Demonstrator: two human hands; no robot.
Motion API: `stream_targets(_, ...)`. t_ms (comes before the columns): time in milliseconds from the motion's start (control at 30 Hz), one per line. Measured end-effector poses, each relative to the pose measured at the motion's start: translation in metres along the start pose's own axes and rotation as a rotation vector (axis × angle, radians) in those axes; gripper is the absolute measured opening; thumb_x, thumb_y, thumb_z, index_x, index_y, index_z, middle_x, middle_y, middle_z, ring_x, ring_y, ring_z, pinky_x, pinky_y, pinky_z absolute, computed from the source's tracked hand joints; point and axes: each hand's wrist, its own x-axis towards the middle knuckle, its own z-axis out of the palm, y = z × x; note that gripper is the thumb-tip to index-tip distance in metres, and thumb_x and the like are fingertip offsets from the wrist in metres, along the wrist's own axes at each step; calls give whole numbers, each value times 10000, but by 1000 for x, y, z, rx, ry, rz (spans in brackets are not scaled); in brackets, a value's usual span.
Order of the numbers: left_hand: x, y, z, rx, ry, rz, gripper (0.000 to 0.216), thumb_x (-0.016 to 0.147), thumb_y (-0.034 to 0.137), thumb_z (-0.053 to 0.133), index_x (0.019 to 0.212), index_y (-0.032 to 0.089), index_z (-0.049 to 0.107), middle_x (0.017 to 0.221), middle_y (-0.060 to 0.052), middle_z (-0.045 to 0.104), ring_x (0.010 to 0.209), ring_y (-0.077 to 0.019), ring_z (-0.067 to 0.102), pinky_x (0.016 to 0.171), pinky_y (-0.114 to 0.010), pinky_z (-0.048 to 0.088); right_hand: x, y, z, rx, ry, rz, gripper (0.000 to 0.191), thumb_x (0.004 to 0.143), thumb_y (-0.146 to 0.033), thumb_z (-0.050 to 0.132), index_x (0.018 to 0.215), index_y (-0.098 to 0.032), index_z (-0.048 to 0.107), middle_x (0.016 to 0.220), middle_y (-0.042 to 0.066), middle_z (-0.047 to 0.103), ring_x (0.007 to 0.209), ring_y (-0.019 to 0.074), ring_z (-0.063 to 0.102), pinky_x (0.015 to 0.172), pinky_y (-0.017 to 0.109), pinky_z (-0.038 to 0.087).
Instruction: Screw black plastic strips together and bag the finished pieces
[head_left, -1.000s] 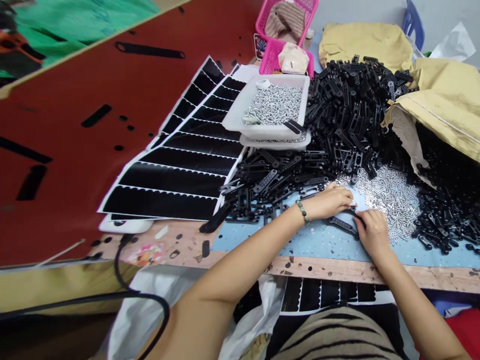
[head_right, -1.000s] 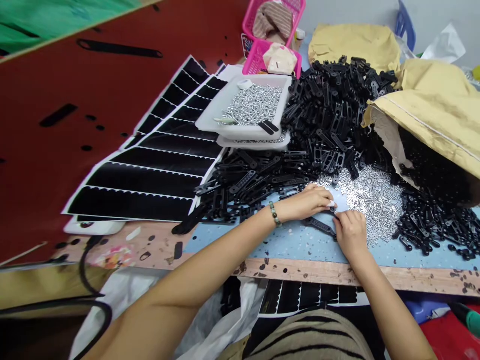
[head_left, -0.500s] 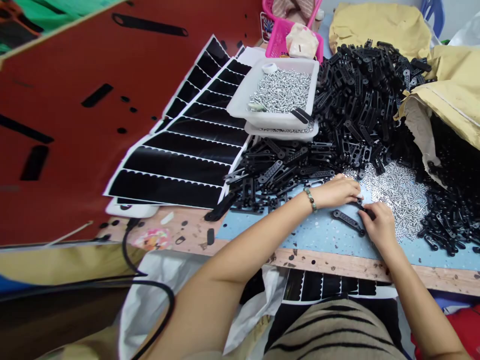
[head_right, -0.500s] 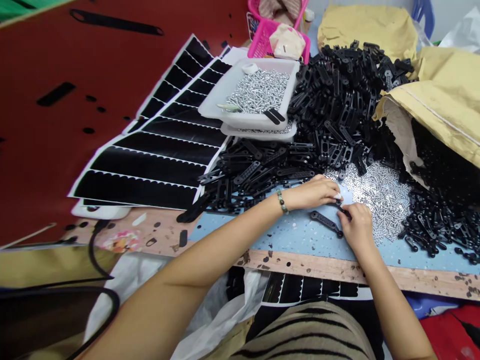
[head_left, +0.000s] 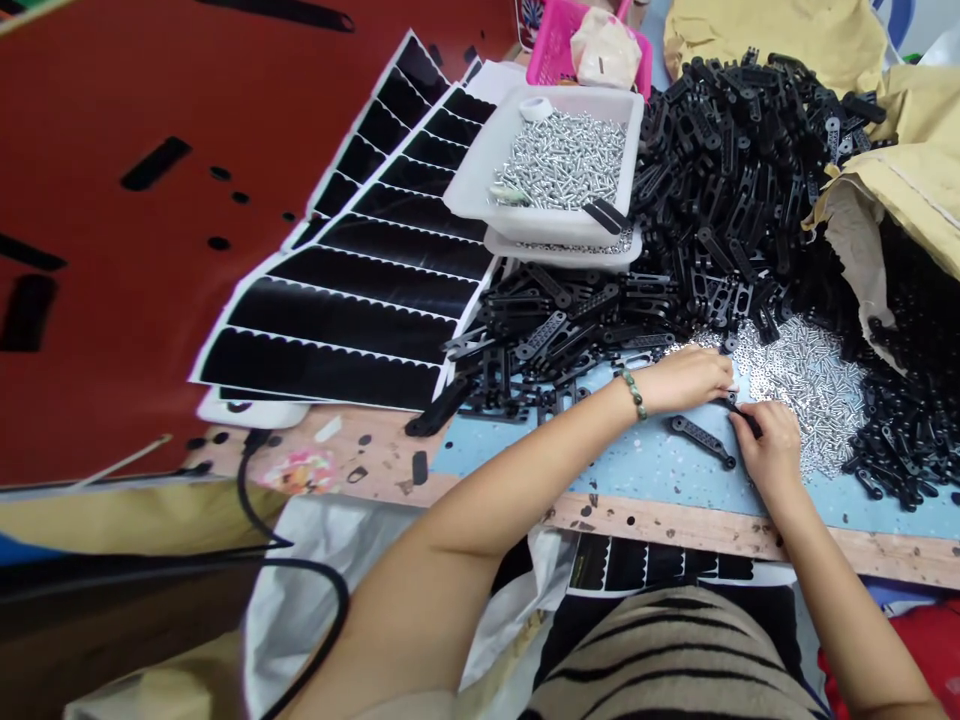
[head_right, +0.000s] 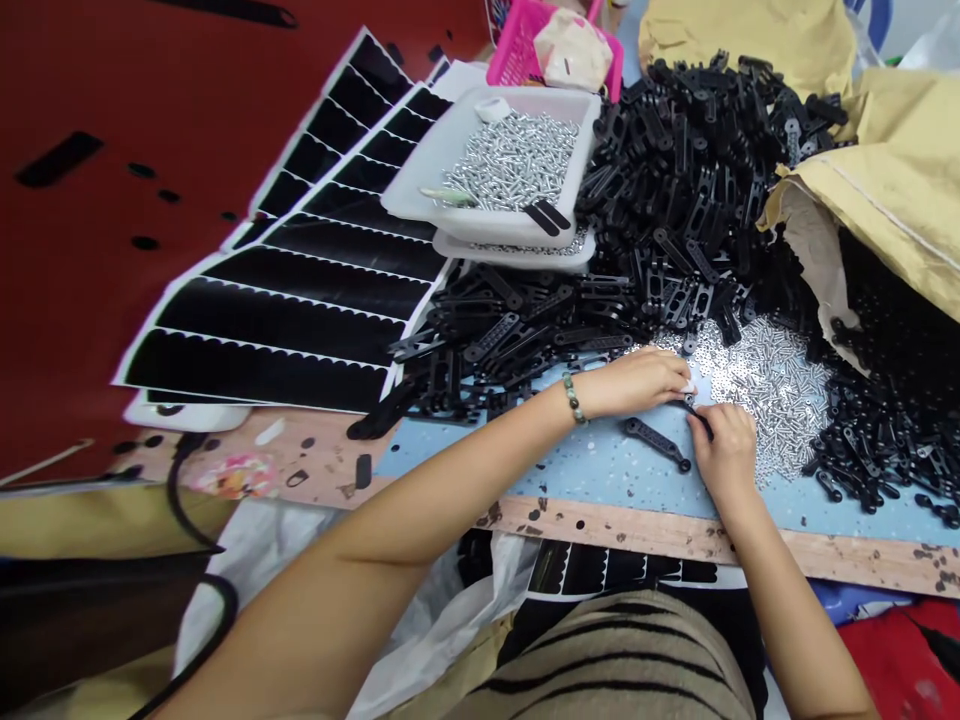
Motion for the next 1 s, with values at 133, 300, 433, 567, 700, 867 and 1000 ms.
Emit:
stream_targets(133, 1, -3, 3, -74, -5, 13, 154, 932, 237, 533, 937, 204, 683, 981, -32, 650, 936, -174, 557, 810, -285, 374, -3, -4, 0, -56, 42, -11, 167, 930, -301, 504, 867, -200, 621, 772, 54, 624, 775, 216, 536, 737, 353, 373)
stream_targets(300, -4, -6, 12, -127, 59, 7, 162, 933, 239, 535, 990, 211, 684, 1015, -39, 650, 964, -178, 553, 854, -298, 379, -1, -5, -3, -59, -3, -98, 144, 936, -270, 499, 904, -208, 624, 825, 53, 648, 803, 205, 552, 767, 355, 363)
stream_targets(433, -10, -6, 15, -170, 86, -20, 181, 927, 236, 550, 1068, 224, 663, 1072, -37, 642, 993, -174, 545, 883, -300, 371, 2, -3, -4, -26, -12, -75, 132, 923, -270, 510, 880, -205, 616, 806, 48, 634, 795, 205, 548, 771, 348, 374)
stream_targets(567, -7, -4, 8, -122, 49, -12, 174, 932, 217, 530, 1038, 214, 669, 1064, -37, 642, 998, -176, 538, 872, -296, 355, 5, 0, -5, 44, -26, -51, 144, 910, -314, 529, 914, -198, 614, 837, 55, 641, 818, 215, 563, 782, 351, 395)
stream_targets(700, 2, -2, -4, -30, 14, 38, 150, 910, 213, 552, 990, 235, 677, 1022, -21, 647, 976, -182, 524, 857, -299, 336, 7, -1, -5, 93, 32, -19, 172, 917, -326, 513, 903, -194, 622, 815, 57, 641, 775, 205, 564, 752, 340, 412)
stream_targets(867, 7, -4, -6, -12, -14, 82, 155, 899, 168, 546, 926, 229, 686, 985, -21, 654, 931, -171, 535, 853, -291, 338, 1, -6, 0, 34, 53, 16, 198, 920, -350, 507, 854, -199, 616, 786, 57, 637, 761, 216, 562, 742, 353, 408)
stream_targets(1000, 7, -11, -3, -73, -8, 111, 153, 898, 176, 554, 950, 229, 687, 992, -23, 657, 941, -171, 547, 865, -284, 353, 1, -9, 3, 28, 62, 32, 207, 927, -353, 502, 851, -199, 619, 792, 60, 639, 751, 213, 564, 733, 349, 400)
